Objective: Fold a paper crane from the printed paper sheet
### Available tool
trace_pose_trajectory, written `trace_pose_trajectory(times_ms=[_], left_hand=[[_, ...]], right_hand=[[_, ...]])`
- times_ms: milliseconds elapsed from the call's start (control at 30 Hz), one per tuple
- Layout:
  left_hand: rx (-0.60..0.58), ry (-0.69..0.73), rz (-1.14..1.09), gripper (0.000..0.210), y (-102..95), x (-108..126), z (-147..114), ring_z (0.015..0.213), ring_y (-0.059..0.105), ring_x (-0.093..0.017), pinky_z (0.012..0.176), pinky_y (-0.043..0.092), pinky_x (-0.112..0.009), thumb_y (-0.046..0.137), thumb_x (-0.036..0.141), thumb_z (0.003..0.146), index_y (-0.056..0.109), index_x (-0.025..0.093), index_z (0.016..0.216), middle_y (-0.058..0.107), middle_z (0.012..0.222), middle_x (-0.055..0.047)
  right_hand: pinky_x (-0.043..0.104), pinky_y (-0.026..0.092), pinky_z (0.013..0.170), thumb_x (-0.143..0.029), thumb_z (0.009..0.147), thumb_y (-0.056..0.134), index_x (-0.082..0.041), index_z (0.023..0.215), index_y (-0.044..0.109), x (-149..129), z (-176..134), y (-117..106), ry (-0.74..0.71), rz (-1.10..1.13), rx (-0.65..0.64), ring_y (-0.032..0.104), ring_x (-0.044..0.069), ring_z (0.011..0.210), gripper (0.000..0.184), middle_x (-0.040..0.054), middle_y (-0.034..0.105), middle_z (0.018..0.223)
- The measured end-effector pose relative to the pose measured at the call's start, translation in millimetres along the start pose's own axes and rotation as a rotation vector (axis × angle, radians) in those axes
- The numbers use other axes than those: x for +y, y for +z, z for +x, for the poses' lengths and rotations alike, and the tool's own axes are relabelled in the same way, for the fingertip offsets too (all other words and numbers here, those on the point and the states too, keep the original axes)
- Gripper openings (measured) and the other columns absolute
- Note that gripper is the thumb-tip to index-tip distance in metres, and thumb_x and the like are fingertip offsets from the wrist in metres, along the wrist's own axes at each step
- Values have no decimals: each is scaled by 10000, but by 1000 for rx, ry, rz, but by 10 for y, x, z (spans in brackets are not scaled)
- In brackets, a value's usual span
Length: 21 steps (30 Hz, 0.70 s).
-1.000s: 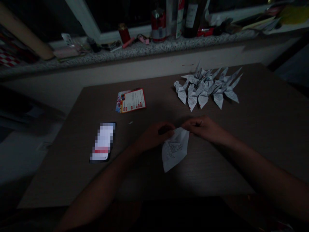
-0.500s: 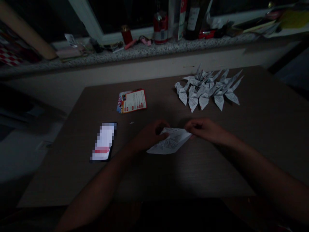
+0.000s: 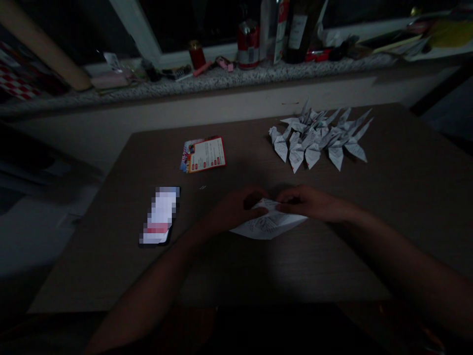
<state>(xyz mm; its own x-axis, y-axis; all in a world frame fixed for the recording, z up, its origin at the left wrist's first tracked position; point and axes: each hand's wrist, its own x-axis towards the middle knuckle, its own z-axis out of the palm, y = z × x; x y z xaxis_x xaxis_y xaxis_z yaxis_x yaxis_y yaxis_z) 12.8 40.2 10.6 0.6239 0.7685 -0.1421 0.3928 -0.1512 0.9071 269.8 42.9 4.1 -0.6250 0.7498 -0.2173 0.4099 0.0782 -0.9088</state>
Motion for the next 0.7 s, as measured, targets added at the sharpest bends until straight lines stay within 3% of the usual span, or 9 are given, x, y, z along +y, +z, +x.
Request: trace_pose_trajectory(times_ms=[167, 333, 533, 700], left_hand=[[-108, -41, -170, 444, -116, -26, -21, 1041, 711, -226, 820, 562, -323, 703, 383, 936, 575, 204, 1322, 721, 1176, -91], [-2, -51, -135, 422, -173, -89, 8, 1024, 719, -225, 829, 568, -333, 739, 379, 906, 626, 207, 1275, 743, 1148, -88], [56, 6, 8, 260, -111, -67, 29, 1037, 703, -208, 896, 540, -318, 715, 365, 922, 725, 221, 1138, 754, 1134, -47], [37, 16, 12, 238, -57, -38, 34, 1038, 708, -205, 910, 532, -320, 703, 367, 935, 744, 246, 1136, 763, 1130, -32]], right_hand=[[294, 411, 598, -556, 890, 676, -184, 899, 710, 76, -56, -17, 62, 80, 68, 572, 155, 681, 373, 20, 677, 785], [281, 416, 587, -533, 875, 703, -187, 905, 693, 88, -92, -18, 76, 123, 39, 565, 141, 666, 348, 11, 674, 795], [277, 424, 568, -560, 899, 670, -199, 1058, 677, 67, -54, 99, 65, 182, 44, 590, 157, 676, 394, 14, 684, 827], [275, 411, 571, -548, 915, 663, -193, 925, 682, 79, -12, 174, 8, 95, 129, 563, 150, 660, 355, 5, 642, 758]])
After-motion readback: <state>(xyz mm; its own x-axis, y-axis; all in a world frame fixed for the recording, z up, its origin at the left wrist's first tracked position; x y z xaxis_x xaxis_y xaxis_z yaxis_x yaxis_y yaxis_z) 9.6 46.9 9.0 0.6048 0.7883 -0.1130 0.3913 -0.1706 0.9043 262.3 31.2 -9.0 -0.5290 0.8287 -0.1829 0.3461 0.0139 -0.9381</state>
